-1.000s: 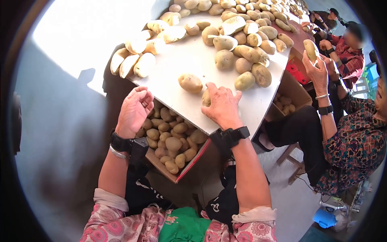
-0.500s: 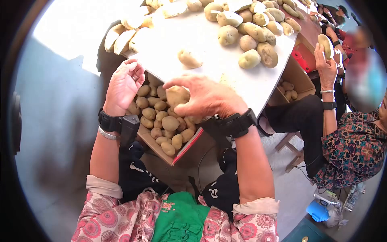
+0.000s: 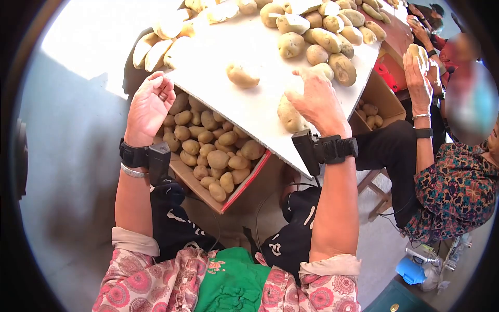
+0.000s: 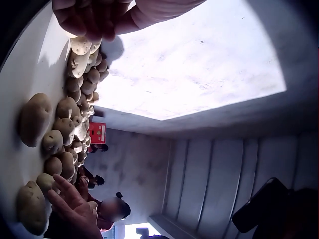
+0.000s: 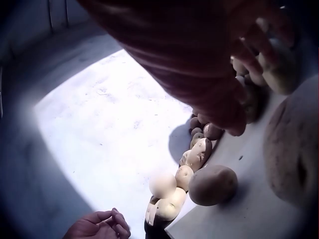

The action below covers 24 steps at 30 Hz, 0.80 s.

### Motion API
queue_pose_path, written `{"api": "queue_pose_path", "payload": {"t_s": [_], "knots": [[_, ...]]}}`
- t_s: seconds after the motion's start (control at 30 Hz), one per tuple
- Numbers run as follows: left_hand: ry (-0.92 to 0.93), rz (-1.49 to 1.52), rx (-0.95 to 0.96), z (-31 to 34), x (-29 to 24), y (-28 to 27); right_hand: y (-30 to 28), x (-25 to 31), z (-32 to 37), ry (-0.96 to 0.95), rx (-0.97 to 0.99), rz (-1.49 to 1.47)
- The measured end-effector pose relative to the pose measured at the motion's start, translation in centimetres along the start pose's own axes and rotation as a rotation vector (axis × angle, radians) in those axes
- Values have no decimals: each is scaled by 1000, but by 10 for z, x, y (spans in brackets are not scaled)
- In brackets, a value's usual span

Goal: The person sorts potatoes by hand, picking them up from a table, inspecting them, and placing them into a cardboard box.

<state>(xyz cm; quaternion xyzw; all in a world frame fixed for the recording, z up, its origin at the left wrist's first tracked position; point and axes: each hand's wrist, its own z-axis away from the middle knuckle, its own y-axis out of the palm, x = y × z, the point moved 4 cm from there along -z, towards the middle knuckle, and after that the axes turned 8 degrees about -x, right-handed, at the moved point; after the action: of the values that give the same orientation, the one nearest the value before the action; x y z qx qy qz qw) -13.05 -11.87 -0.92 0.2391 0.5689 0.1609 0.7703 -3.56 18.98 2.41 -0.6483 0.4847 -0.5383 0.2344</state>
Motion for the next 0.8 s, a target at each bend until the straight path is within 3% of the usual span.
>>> {"api": "queue_pose_path", "payload": {"t_s": [0.07, 0.13, 0.2, 0.3, 0.33, 0.43, 0.7, 0.8], "knots": [[39, 35, -50, -4, -7, -8, 0, -7, 4, -16, -18, 55], [56, 78, 15, -8, -12, -15, 2, -10, 5, -25, 4, 128], [50, 79, 17, -6, -10, -14, 7, -14, 7, 60, 85, 244], [35, 27, -23, 4, -3, -1, 10, -4, 9, 230, 196, 190], [21, 37, -16, 4, -1, 0, 12, -1, 8, 233, 180, 187], [18, 28, -40, 10, -1, 13, 25, 6, 16, 217, 370, 118], [23, -4, -45, 10, 3, 20, 23, 23, 23, 274, 367, 216], [8, -31, 32, 7, 8, 21, 31, 26, 25, 266, 351, 296]]}}
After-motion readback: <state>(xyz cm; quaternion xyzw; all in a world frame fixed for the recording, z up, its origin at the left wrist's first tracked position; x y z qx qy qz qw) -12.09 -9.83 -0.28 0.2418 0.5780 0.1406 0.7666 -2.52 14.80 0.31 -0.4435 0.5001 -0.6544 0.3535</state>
